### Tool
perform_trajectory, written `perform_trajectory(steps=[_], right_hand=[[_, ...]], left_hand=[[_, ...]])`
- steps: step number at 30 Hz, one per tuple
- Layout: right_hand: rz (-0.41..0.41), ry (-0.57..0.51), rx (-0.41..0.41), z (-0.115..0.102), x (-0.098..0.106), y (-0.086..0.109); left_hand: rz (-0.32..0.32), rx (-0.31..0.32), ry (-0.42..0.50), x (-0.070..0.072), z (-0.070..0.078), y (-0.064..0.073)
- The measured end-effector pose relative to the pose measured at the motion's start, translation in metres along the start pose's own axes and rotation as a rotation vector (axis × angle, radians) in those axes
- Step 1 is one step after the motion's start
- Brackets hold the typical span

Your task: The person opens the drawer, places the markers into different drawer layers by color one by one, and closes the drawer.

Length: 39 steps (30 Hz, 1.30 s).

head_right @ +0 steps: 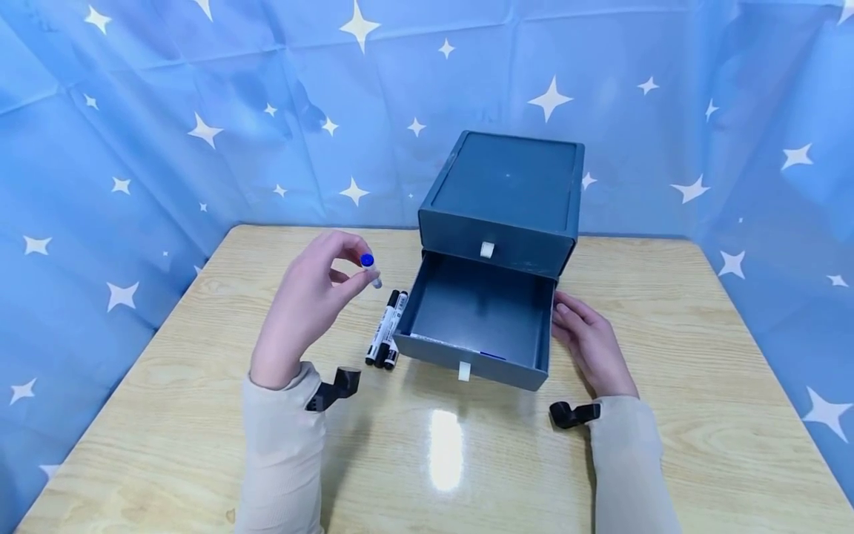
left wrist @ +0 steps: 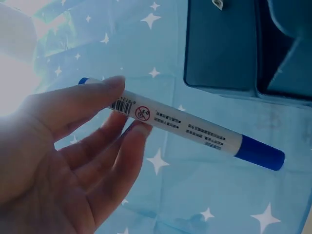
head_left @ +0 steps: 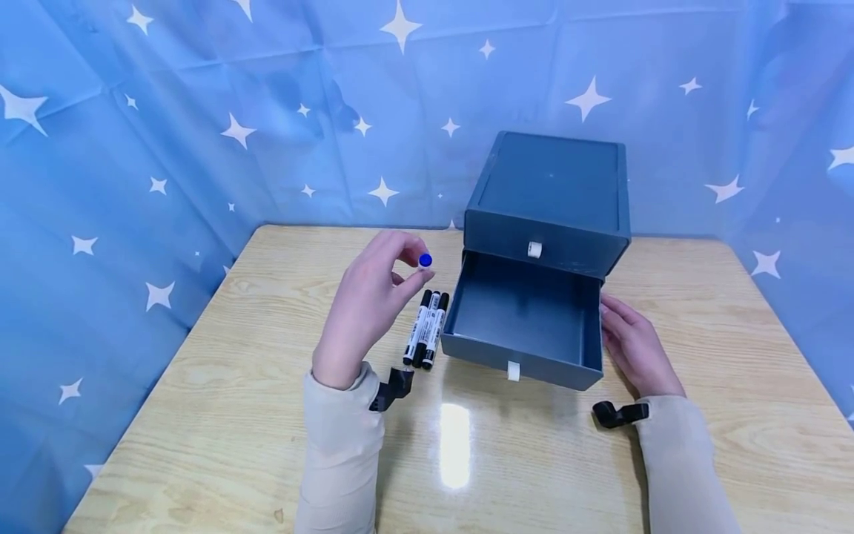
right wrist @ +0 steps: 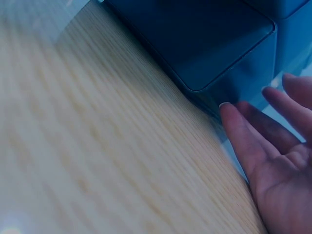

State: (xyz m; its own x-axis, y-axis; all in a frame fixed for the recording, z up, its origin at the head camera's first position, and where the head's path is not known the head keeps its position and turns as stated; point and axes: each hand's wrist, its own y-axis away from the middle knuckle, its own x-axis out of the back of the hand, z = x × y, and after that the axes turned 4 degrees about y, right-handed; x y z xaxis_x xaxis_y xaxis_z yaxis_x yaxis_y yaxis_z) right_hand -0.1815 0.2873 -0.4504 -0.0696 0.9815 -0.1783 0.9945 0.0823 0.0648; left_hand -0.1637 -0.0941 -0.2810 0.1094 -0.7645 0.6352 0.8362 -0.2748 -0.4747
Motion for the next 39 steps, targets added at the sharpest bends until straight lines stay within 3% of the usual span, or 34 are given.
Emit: perform_trajectory(steps=[9,18,26,33,39], right_hand=[[-0.005,0.002,0.012,0.0,0.0,0.0],[-0.006,-0.015,0.022,0.001,0.0,-0.002],[-0.017,-0.048,0.035,0.003,-0.001,-0.001],[-0.021,-0.052,0.037,0.003,0.0,0.0],[-0.019,-0.041,0.044,0.003,0.0,-0.001]], left_hand=[[0.022,-0.038,0.019,0.006,0.013,0.003],[-0.035,-0.032,0.078,0.004,0.013,0.003],[-0.183,-0.034,0.131,-0.005,0.002,-0.002],[-0.329,0.052,0.093,-0.017,-0.008,-0.005],[-0.413,0.101,0.084,-0.027,-0.016,-0.007]])
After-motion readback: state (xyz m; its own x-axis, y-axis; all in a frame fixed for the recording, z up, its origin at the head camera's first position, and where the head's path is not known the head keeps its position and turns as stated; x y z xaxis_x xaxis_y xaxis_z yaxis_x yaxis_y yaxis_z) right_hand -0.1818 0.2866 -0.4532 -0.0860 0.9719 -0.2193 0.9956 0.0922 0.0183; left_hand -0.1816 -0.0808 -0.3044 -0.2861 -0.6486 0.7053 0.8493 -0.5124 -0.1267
